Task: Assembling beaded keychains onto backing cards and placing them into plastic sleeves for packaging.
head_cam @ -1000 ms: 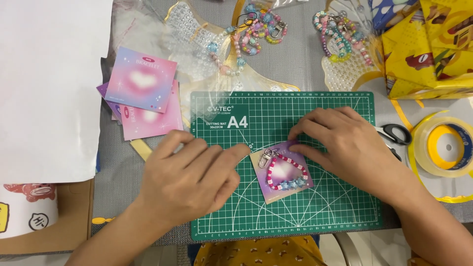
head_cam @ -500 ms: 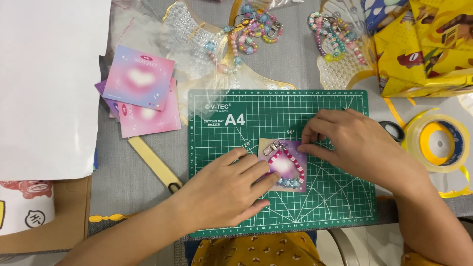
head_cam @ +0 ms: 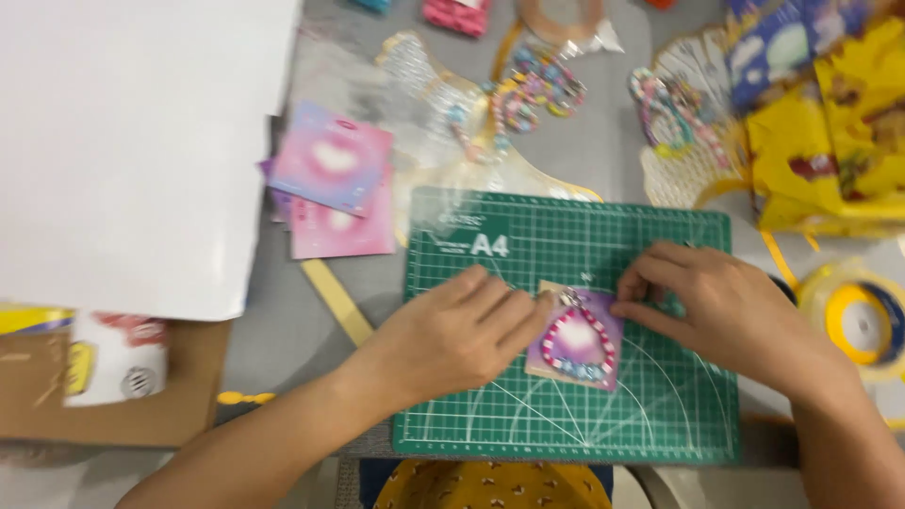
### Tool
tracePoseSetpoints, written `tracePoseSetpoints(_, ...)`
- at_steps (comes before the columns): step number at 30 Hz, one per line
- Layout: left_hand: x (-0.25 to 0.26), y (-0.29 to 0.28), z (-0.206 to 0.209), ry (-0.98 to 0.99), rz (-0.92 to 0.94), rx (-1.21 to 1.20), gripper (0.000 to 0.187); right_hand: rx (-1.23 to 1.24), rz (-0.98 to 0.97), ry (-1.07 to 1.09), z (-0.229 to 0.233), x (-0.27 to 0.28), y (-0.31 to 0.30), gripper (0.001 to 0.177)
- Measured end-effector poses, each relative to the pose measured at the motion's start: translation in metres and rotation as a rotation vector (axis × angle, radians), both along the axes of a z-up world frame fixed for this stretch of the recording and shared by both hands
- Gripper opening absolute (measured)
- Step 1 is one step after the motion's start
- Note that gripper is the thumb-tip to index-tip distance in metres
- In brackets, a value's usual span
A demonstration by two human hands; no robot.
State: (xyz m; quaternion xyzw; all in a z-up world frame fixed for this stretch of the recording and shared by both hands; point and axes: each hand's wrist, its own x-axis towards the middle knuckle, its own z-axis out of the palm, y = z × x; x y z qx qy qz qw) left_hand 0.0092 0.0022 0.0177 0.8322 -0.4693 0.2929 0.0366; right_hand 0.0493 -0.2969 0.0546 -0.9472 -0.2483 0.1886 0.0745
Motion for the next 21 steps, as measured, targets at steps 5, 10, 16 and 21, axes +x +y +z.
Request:
tracePoseSetpoints(5, -0.005, -0.006, -0.003, -0.097, -0.027, -0.129, 0.009, 0.628, -0.150, 0.001, -0.033, -0.011, -0.027, 0.009)
tracePoseSetpoints(10, -0.002, -0.005, -0.007, -0.133, 0.052, -0.076, 0.006, 1.143, -0.260, 0.238, -0.071, -0.006, -0.043, 0.010)
tracePoseSetpoints(16, 0.008, 0.008, -0.006, -0.061, 0.379, 0.045, 0.007, 1.264, -0.345, 0.445, -0.084, -0.006, -0.051, 0.015)
tracePoseSetpoints(21, 0.016, 0.006, -0.009, 0.273, 0.384, 0.150, 0.050, 1.279, -0.387, 0.459, -0.080, -0.009, -0.047, 0.011)
